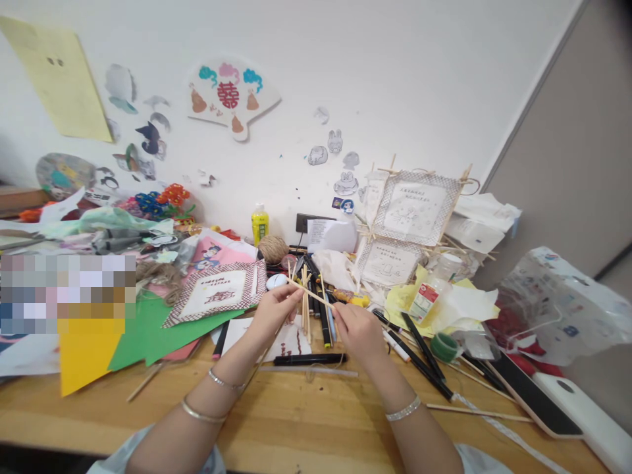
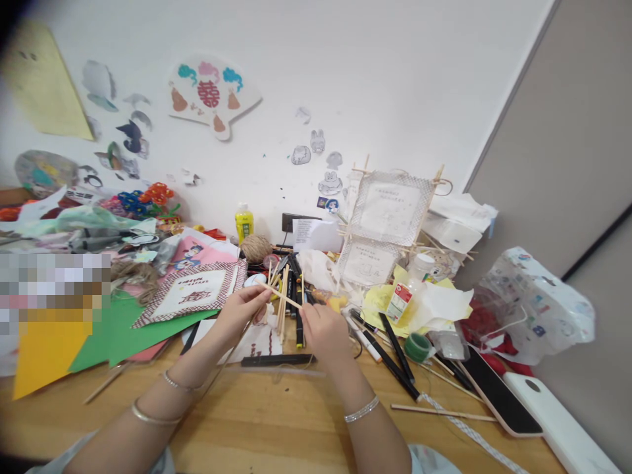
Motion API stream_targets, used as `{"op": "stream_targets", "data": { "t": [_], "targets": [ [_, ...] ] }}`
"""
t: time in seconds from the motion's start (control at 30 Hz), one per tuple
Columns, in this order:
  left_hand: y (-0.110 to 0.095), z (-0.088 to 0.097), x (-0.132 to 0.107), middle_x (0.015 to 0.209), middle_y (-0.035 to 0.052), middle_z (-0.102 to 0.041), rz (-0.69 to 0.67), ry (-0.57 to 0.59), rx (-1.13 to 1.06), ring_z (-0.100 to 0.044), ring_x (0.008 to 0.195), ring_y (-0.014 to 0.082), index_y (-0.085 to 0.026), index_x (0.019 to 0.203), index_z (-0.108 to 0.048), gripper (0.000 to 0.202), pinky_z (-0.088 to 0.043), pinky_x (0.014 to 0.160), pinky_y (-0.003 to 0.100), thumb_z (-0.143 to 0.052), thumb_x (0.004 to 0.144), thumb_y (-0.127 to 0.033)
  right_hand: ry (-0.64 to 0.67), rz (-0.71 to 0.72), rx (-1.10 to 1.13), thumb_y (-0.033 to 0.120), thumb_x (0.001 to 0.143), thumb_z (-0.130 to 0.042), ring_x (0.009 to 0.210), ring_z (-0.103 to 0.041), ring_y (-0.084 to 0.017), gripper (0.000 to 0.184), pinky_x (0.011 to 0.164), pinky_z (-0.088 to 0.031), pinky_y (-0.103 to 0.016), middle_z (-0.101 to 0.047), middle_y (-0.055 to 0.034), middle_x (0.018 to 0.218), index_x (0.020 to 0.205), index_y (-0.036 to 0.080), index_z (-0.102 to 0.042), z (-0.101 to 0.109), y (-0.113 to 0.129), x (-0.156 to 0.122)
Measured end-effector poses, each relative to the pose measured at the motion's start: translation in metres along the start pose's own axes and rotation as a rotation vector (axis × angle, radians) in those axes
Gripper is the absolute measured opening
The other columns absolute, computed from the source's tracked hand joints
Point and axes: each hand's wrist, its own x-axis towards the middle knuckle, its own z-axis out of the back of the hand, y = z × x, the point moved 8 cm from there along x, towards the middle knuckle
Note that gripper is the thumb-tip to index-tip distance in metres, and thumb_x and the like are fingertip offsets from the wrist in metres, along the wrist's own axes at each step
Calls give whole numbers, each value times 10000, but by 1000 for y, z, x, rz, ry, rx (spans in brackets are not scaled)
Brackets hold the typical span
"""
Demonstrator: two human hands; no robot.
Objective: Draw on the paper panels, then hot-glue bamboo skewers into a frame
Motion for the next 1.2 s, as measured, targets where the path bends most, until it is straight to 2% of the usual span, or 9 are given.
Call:
{"op": "stream_targets", "data": {
  "t": [0.43,0.87,1.2],
  "targets": [
    [-2,1,1,468,-81,-445,-28,-9,-81,-362,373,31,-152,677,-542,331,-267,377,153,-727,646,-425,-19,4,10,193,939,-380,592,-557,-126,271,590,-359,-237,-613,-32,624,846,140,-629,3,1,1],
    [-4,1,1,399,-79,-444,-30,2,-106,-353,348,40,-143,657,-558,330,-258,370,161,-715,656,-433,-20,1,53,188,935,-387,605,-585,-130,259,598,-385,-232,-632,-39,642,871,137,-633,4,0,2],
    [-18,4,-4,425,-72,-431,-143,-11,-27,-371,380,44,-143,626,-553,310,-277,388,162,-690,704,-411,-24,-17,139,194,931,-402,618,-586,-131,243,599,-395,-237,-631,-38,653,872,136,-631,8,2,3]
  ]
}}
